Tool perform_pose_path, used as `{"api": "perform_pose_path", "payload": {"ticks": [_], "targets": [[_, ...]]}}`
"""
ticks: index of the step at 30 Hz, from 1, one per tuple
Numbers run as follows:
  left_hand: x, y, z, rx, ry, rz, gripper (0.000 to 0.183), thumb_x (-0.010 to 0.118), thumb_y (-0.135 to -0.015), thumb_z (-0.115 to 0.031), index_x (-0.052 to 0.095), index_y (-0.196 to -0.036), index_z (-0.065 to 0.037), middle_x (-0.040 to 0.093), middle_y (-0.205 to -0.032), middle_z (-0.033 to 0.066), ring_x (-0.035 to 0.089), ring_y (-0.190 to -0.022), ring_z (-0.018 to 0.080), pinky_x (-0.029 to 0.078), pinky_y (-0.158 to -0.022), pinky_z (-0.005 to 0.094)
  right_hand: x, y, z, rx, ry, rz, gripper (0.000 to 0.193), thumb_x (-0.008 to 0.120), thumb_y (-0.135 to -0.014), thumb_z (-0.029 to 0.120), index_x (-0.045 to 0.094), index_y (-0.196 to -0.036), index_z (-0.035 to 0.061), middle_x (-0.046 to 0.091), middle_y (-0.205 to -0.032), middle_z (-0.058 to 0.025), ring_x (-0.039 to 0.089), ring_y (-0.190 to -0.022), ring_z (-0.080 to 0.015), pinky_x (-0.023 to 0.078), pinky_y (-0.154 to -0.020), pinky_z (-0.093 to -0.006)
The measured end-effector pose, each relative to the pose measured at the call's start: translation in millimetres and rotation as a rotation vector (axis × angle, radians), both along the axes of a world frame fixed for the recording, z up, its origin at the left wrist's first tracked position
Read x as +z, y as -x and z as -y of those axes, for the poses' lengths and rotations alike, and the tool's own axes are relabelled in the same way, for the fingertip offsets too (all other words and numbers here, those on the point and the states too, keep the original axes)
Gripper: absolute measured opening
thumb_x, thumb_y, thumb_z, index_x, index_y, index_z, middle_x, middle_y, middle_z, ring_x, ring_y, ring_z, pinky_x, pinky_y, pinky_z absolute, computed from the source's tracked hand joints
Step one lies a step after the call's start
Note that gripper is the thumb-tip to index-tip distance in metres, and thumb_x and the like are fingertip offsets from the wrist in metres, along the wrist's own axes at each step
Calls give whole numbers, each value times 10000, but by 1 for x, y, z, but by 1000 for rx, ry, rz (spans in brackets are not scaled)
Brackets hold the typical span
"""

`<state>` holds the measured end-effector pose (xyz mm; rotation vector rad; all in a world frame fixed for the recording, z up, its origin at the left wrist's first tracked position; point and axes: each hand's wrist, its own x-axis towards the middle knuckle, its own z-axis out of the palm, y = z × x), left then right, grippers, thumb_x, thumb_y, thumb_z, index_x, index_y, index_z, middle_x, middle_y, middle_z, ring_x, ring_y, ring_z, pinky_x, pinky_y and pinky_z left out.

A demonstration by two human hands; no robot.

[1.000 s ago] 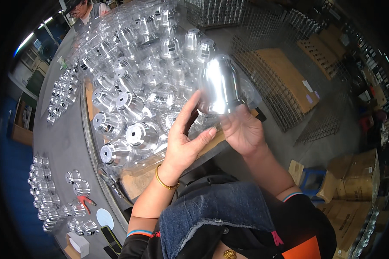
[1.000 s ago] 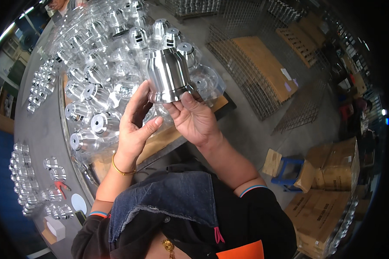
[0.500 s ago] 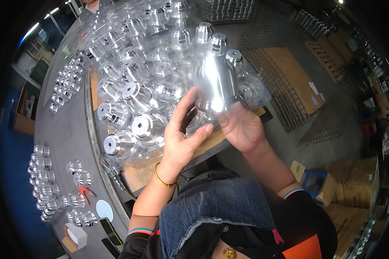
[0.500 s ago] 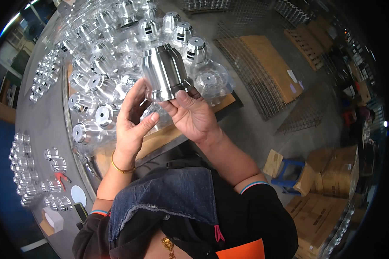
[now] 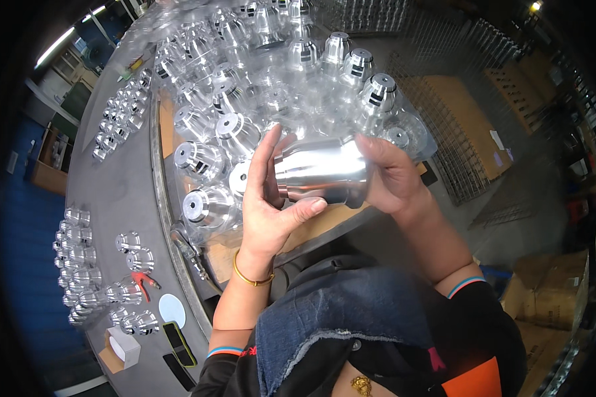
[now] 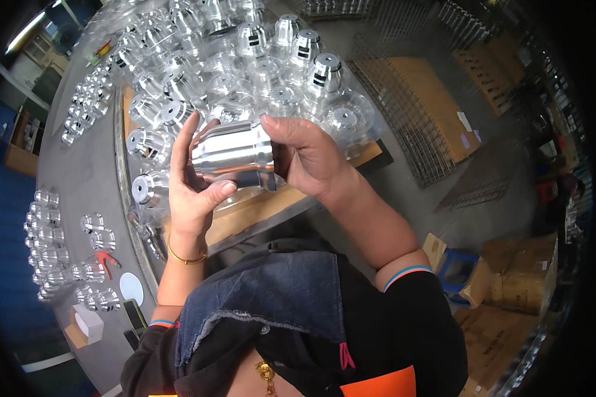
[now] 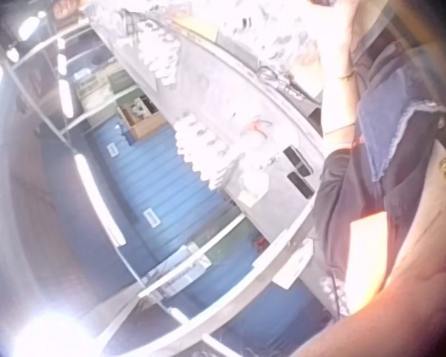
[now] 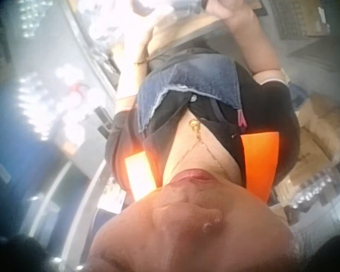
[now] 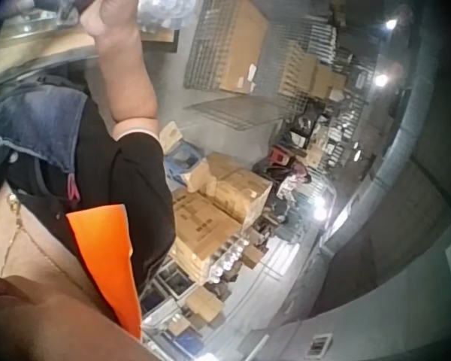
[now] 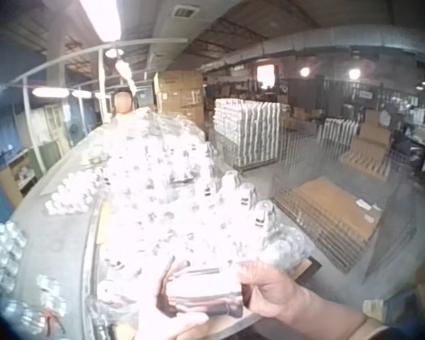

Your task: The person polishes metallic fabrication parts on a workbench using a handheld grinder.

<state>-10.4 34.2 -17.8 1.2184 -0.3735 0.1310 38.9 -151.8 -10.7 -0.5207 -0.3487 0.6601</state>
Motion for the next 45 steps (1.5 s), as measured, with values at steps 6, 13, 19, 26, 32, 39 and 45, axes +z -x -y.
{"api": "perform_pose_path", "payload": {"ticks": [6,13,19,26,32,39,45], "targets": [[-3,9,-10,64,38,-40,905,804,-635,-63,285,-1376,-23,417,-1279,131,450,-1173,233,438,-953,349,0,1,-20,-50,144,-30,376,528,-914,257,545,-1086,-77,614,-1036,-155,610,-950,-231,481,-847,-346],[-9,19,-28,122,-12,-3,876,800,-642,-71,306,-1363,-16,420,-1272,117,439,-1179,223,437,-950,338,2,8,-39,-16,163,-68,362,520,-920,255,544,-1090,-63,614,-1036,-156,607,-956,-228,477,-854,-345],[-1,29,-39,104,80,-40,886,787,-648,-35,276,-1372,-18,410,-1271,117,496,-1116,214,489,-896,322,12,18,-57,-11,180,-29,357,513,-924,253,543,-1088,-64,611,-1041,-157,598,-970,-229,470,-866,-352],[-4,49,-73,237,112,73,836,756,-608,95,330,-1316,-33,401,-1254,104,538,-1058,218,553,-790,304,13,24,-86,150,136,103,389,471,-938,258,514,-1140,-71,610,-1033,-167,606,-927,-218,491,-812,-334],[-6,68,-173,935,24,97,723,766,-647,-1,372,-1253,-24,449,-1162,109,572,-968,190,522,-746,278,6,35,-70,-96,264,164,434,384,-970,251,431,-1236,-88,643,-963,-166,646,-840,-222,541,-696,-314],[-118,116,-322,1736,-940,-664,706,782,-540,-234,515,-1184,-121,501,-1158,177,517,-1061,340,441,-908,413,-42,27,-47,-176,306,-17,316,425,-960,190,498,-1172,-33,662,-898,-132,658,-755,-178,554,-645,-279],[-184,124,-343,1420,-1260,-931,573,625,-656,-92,532,-1208,-217,466,-1232,173,469,-1111,374,416,-932,439,-58,27,-31,-274,347,-62,303,430,-959,187,517,-1163,-19,659,-898,-95,655,-746,-154,556,-622,-259]]}}
